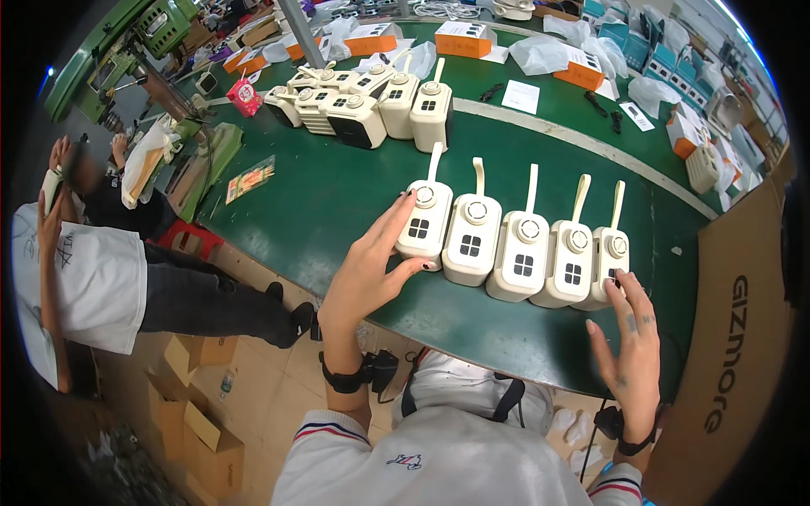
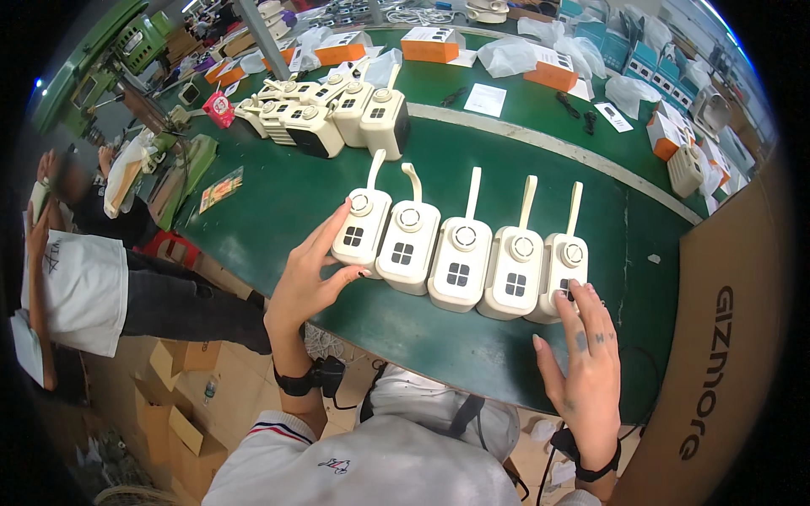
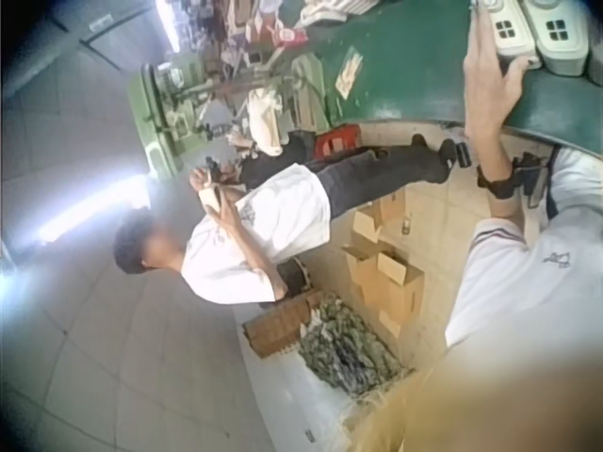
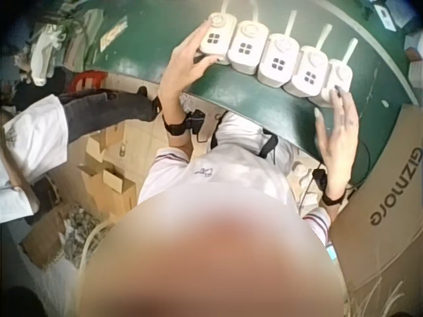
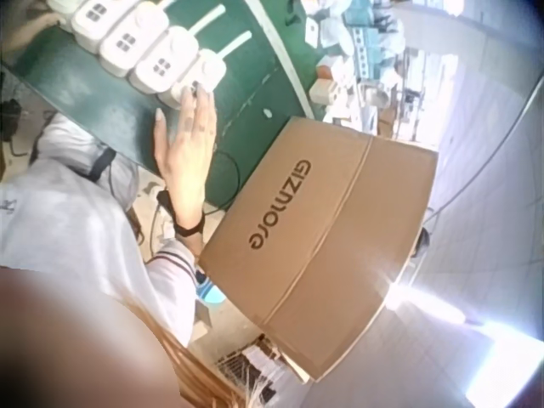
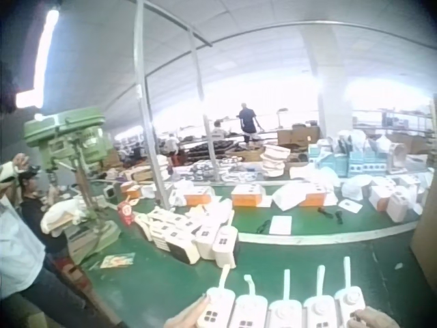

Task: Testing the functionality and indicator lights of multiple hand-held electronic devices on a production line.

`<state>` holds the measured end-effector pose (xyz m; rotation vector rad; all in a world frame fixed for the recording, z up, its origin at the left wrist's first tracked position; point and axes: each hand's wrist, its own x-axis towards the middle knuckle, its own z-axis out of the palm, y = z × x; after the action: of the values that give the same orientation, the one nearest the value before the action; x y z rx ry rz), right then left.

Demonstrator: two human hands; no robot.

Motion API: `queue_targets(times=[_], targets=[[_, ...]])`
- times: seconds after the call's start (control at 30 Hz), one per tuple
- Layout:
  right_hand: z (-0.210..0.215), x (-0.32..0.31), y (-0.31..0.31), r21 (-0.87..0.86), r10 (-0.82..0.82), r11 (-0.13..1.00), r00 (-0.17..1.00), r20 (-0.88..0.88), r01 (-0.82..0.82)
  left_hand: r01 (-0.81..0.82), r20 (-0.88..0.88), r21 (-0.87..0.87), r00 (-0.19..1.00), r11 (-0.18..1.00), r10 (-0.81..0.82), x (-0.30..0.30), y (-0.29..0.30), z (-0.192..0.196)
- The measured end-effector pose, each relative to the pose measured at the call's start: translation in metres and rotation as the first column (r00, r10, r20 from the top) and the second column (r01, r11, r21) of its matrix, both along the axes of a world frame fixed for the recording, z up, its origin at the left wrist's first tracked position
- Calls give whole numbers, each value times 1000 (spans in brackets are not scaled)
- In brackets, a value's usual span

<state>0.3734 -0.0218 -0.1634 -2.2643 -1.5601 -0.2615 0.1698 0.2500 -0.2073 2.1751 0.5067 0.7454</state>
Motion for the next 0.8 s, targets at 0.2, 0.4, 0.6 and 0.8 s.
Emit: queue_targets(times=[0.2, 0.4, 0.6, 0.8], targets=[[-1, -6, -1, 24, 3, 1000, 992, 122, -6, -163, -77, 582, 964, 797, 253, -4, -37, -3], [-5, -10, 9, 34, -5, 999, 994, 109, 2, -73, -212, 618, 944, 782, 255, 3, -64, 4], [-13, -8, 15, 43, 34, 998, 994, 104, -38, -126, -189, 594, 938, 794, 290, 14, -68, 1], [-19, -4, 19, 17, 25, 999, 985, 168, -29, -173, -147, 615, 934, 769, 326, 15, -63, -4]])
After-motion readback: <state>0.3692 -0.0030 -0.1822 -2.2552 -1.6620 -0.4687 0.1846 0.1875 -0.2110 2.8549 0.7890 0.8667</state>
